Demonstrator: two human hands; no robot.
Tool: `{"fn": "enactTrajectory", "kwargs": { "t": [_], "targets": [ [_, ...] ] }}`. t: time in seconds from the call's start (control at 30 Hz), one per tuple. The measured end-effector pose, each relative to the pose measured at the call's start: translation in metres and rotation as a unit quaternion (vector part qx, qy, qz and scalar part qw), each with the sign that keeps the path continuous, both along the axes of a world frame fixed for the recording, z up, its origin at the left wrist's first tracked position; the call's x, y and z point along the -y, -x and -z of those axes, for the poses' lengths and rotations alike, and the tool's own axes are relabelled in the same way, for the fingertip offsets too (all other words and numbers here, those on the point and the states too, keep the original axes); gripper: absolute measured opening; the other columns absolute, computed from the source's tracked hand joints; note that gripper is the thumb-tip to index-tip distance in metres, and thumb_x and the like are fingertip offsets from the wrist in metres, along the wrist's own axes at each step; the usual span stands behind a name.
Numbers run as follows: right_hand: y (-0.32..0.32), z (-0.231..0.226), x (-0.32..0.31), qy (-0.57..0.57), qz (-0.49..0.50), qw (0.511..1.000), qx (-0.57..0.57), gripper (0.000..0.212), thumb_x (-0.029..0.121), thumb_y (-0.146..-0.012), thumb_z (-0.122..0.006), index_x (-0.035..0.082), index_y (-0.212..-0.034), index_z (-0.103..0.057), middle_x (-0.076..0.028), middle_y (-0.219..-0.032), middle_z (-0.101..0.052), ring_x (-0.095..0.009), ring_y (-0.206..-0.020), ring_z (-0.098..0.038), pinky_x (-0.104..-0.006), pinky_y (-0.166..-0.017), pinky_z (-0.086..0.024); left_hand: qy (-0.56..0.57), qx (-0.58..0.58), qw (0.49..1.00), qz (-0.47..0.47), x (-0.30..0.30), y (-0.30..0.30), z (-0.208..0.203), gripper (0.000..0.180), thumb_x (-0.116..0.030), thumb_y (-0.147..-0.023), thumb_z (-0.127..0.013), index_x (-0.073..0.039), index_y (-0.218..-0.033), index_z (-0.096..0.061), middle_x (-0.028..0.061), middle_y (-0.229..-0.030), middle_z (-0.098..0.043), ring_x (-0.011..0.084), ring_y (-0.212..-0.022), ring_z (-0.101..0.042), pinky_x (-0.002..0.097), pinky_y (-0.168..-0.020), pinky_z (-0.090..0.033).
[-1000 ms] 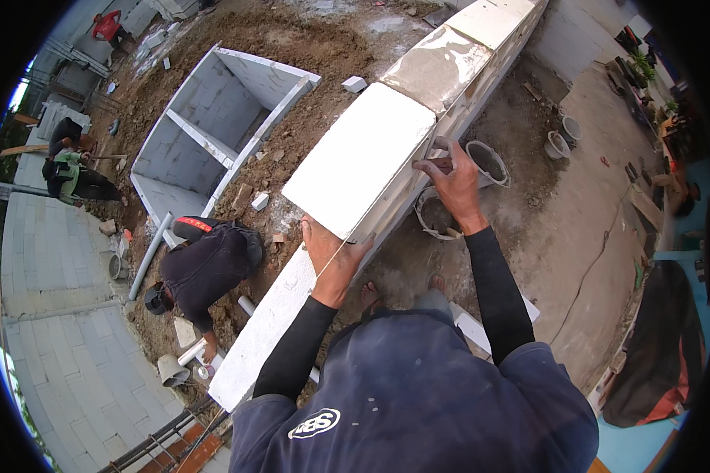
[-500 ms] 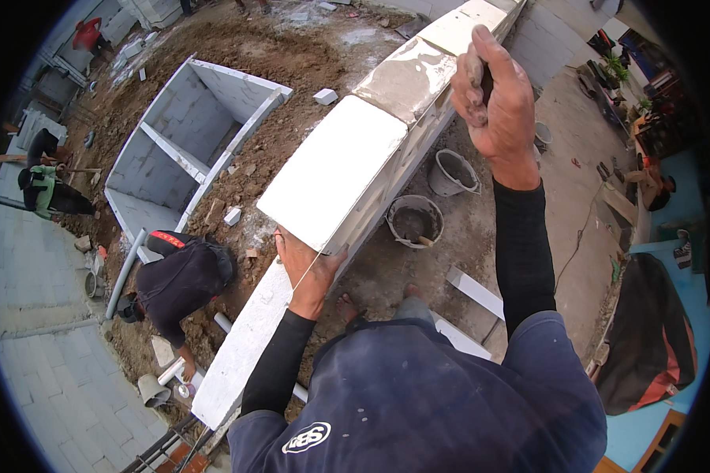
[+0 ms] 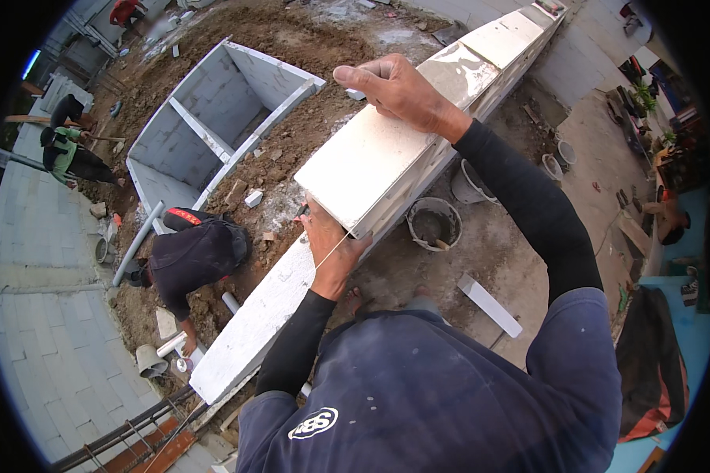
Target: The person applies mortar to decorative masonry blocks and a wall using a trowel, then lifts and positions a block onto the wall, aligning it with a string line and removing excess mortar.
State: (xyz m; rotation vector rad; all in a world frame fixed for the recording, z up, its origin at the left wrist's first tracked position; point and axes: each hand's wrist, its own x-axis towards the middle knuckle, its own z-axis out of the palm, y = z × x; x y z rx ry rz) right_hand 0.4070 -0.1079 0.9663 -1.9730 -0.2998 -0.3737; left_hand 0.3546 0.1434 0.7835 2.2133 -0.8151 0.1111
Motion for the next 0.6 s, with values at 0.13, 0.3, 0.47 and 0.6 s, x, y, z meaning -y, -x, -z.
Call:
{"fn": "enactTrajectory", "kwargs": {
  "t": [0.13,0.3,0.47,0.6],
  "targets": [
    [0.0,-0.019,-0.003,-0.056,-0.005,0.997,-0.059,0.061,0.063,-0.099,-0.065,0.012,-0.066,-0.069,0.008,-0.052,-0.033,-0.003,-0.05,-0.034,-0.029,-0.048,-0.022,-0.023,-0.007,1.0,0.001,-0.004,-0.001,0.003,0.132,-0.02,-0.062,-0.094,0.004,-0.158,-0.006,0.0273,-0.143,-0.052,0.0478,-0.13,-0.052,0.075,-0.114,-0.023],
    [-0.007,0.003,-0.004,0.047,0.003,0.999,0.027,0.061,0.061,-0.102,-0.063,0.018,-0.06,-0.053,0.01,-0.052,-0.03,-0.002,-0.046,-0.029,-0.0269,-0.044,-0.02,-0.034,0.003,0.999,0.002,-0.004,-0.004,0.017,0.139,-0.021,-0.064,-0.094,0.008,-0.16,0.003,0.0307,-0.146,-0.05,0.0502,-0.133,-0.051,0.0756,-0.117,-0.02],
    [-0.003,-0.006,0.002,0.037,-0.001,0.999,0.007,0.059,0.062,-0.099,-0.067,0.013,-0.066,-0.066,0.009,-0.053,-0.035,-0.003,-0.049,-0.033,-0.0278,-0.047,-0.022,-0.047,0.0,0.999,0.021,-0.011,-0.01,0.024,0.108,-0.027,-0.067,-0.092,0.005,-0.149,-0.029,0.0301,-0.141,-0.053,0.0481,-0.133,-0.049,0.0673,-0.117,-0.025],
    [-0.006,0.003,0.002,-0.005,0.022,1.0,0.022,0.068,0.073,-0.094,-0.064,0.012,-0.063,-0.063,0.007,-0.055,-0.039,-0.005,-0.048,-0.034,-0.0277,-0.046,-0.026,-0.033,0.063,0.997,0.031,0.002,-0.009,0.007,0.058,-0.023,-0.067,-0.091,0.0,-0.116,-0.071,0.0226,-0.119,-0.067,0.0444,-0.117,-0.057,0.0524,-0.1,-0.046]
  ]
}}
